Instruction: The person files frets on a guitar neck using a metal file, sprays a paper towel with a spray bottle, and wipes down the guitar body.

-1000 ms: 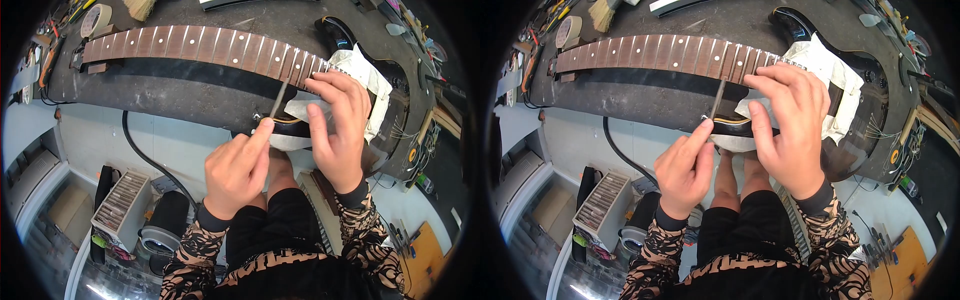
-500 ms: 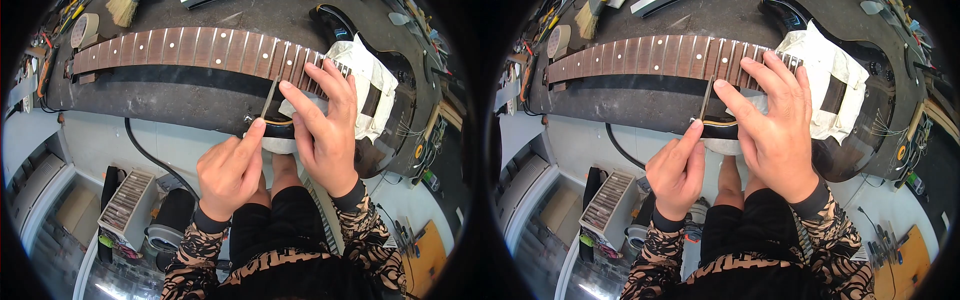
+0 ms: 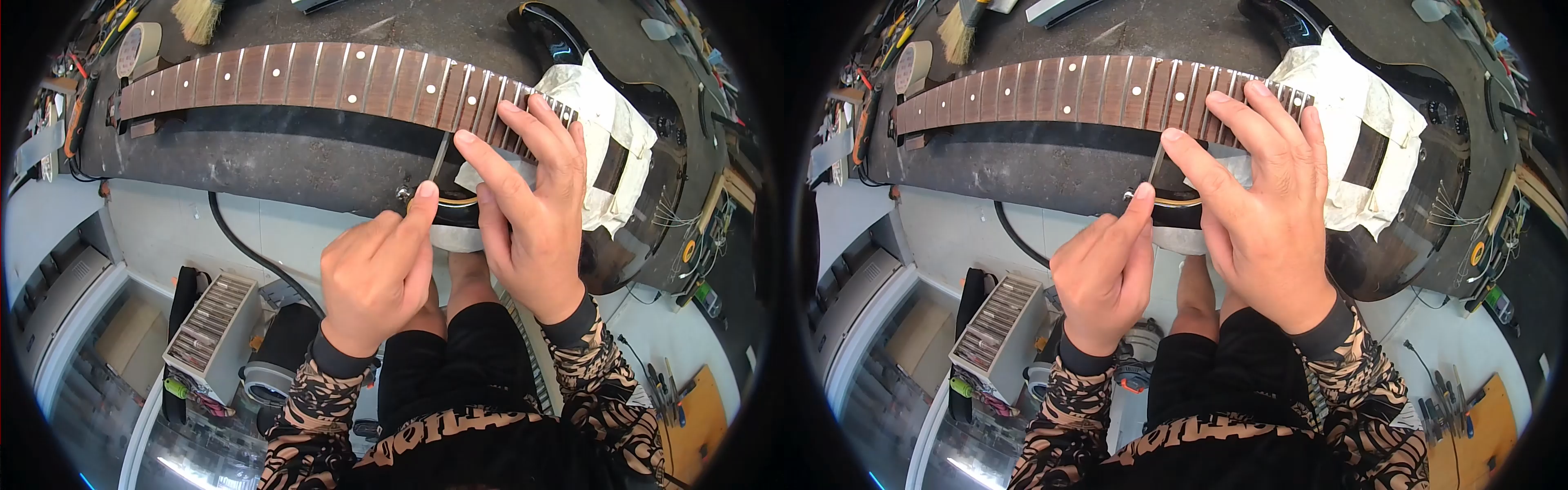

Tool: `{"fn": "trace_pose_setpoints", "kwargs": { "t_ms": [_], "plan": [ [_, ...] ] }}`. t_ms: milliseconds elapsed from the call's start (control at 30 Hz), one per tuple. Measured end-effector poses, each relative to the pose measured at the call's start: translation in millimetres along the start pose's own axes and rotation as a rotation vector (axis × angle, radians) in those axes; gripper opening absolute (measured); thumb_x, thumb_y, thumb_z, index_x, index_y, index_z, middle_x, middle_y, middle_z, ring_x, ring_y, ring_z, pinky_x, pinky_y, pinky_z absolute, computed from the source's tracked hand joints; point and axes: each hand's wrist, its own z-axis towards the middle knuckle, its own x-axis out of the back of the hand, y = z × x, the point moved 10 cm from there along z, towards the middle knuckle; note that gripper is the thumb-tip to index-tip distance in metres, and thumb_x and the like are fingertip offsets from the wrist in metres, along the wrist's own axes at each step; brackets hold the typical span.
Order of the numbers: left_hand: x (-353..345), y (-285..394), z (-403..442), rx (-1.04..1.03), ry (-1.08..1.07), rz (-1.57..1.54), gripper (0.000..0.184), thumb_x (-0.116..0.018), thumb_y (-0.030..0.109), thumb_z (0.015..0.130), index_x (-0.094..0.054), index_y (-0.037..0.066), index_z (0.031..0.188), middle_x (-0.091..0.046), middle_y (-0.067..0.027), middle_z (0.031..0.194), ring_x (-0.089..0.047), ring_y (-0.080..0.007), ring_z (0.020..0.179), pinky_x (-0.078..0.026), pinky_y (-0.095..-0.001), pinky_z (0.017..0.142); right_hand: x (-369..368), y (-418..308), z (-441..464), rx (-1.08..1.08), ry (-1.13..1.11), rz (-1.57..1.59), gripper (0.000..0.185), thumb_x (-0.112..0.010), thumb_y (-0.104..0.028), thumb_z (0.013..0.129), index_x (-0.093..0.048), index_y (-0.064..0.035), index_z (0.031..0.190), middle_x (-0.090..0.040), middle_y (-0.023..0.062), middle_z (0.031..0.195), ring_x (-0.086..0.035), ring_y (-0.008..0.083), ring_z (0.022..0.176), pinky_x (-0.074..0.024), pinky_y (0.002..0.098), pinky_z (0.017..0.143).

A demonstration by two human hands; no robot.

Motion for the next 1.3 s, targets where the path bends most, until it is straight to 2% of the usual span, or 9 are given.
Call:
{"fn": "trace_pose_setpoints", "kwargs": {
  "t_ms": [100,200,433,600,767,933,1167,1200,1300],
  "plan": [
    [16,2,-17,-0.003,0.020,-0.029,0.052,-0.077,-0.019,0.087,-0.081,-0.001,0.136,-0.050,-0.0067,0.066,-0.048,-0.0202,0.053,-0.036,-0.0349,0.051,1,2,0,0.008,0.002,-0.002,0.065,-0.073,0.005,0.091,-0.076,-0.0232,0.149,-0.058,0.0151,0.162,-0.049,0.0442,0.160,-0.0249,0.0691,0.135],
    [33,4,-30,0.056,0.042,-0.037,0.046,-0.076,-0.018,0.091,-0.081,-0.004,0.134,-0.057,-0.0030,0.068,-0.050,-0.0152,0.055,-0.037,-0.0305,0.053,0,2,-1,0.012,0.023,0.006,0.066,-0.074,0.005,0.089,-0.076,-0.0226,0.150,-0.059,0.0138,0.162,-0.050,0.0419,0.159,-0.0265,0.0683,0.135],
    [42,-29,-36,0.452,0.255,-0.794,0.054,-0.073,0.003,0.106,-0.057,-0.013,0.155,-0.065,-0.0029,0.085,-0.055,-0.0078,0.067,-0.044,-0.0264,0.063,8,4,4,-0.017,0.061,0.046,0.062,-0.076,0.004,0.088,-0.076,-0.0196,0.144,-0.064,0.0102,0.156,-0.054,0.0384,0.155,-0.0318,0.0649,0.132],
    [40,-34,-37,0.383,0.270,-0.718,0.053,-0.068,0.007,0.110,-0.053,-0.014,0.156,-0.062,-0.0031,0.082,-0.051,-0.0070,0.063,-0.041,-0.0271,0.059,14,2,10,0.042,0.127,0.064,0.054,-0.078,0.003,0.081,-0.079,-0.0165,0.131,-0.070,0.0058,0.136,-0.063,0.0333,0.135,-0.0419,0.0539,0.116],
    [46,-44,-43,0.340,0.436,-0.765,0.052,-0.063,0.006,0.112,-0.049,-0.012,0.159,-0.058,-0.0031,0.079,-0.044,-0.0066,0.057,-0.036,-0.0276,0.055,2,-27,-4,0.111,-0.052,0.114,0.046,-0.082,-0.004,0.074,-0.081,-0.0165,0.119,-0.069,0.0005,0.115,-0.066,0.0247,0.113,-0.0419,0.0438,0.099],
    [55,-49,-48,0.337,0.563,-0.857,0.049,-0.058,0.008,0.115,-0.047,-0.010,0.159,-0.056,-0.0036,0.077,-0.040,-0.0064,0.053,-0.034,-0.0272,0.052,-17,-46,-16,0.227,-0.151,0.036,0.053,-0.077,-0.017,0.085,-0.080,-0.0146,0.138,-0.073,0.0023,0.135,-0.069,0.0222,0.115,-0.0430,0.0421,0.100],
    [53,-58,-71,0.340,0.550,-0.808,0.049,-0.061,0.008,0.114,-0.049,-0.010,0.159,-0.060,-0.0049,0.081,-0.042,-0.0068,0.055,-0.034,-0.0268,0.054,-7,-42,-22,0.288,-0.191,-0.018,0.059,-0.079,-0.016,0.081,-0.078,-0.0126,0.140,-0.073,0.0042,0.142,-0.070,0.0233,0.122,-0.0430,0.0436,0.101],
    [52,-58,-72,0.356,0.541,-0.799,0.049,-0.062,0.007,0.114,-0.050,-0.010,0.158,-0.061,-0.0052,0.082,-0.044,-0.0070,0.056,-0.035,-0.0268,0.054,-9,-44,-18,0.244,-0.248,0.000,0.067,-0.081,-0.007,0.080,-0.076,-0.0157,0.146,-0.073,0.0049,0.144,-0.070,0.0259,0.125,-0.0427,0.0456,0.106],
    [53,-59,-75,0.356,0.539,-0.753,0.050,-0.064,0.006,0.113,-0.051,-0.011,0.158,-0.063,-0.0057,0.084,-0.046,-0.0073,0.059,-0.037,-0.0270,0.055,-13,-48,-9,0.298,-0.230,-0.040,0.059,-0.081,-0.014,0.080,-0.079,-0.0149,0.139,-0.073,0.0016,0.141,-0.070,0.0226,0.122,-0.0422,0.0446,0.102]
  ]
}}
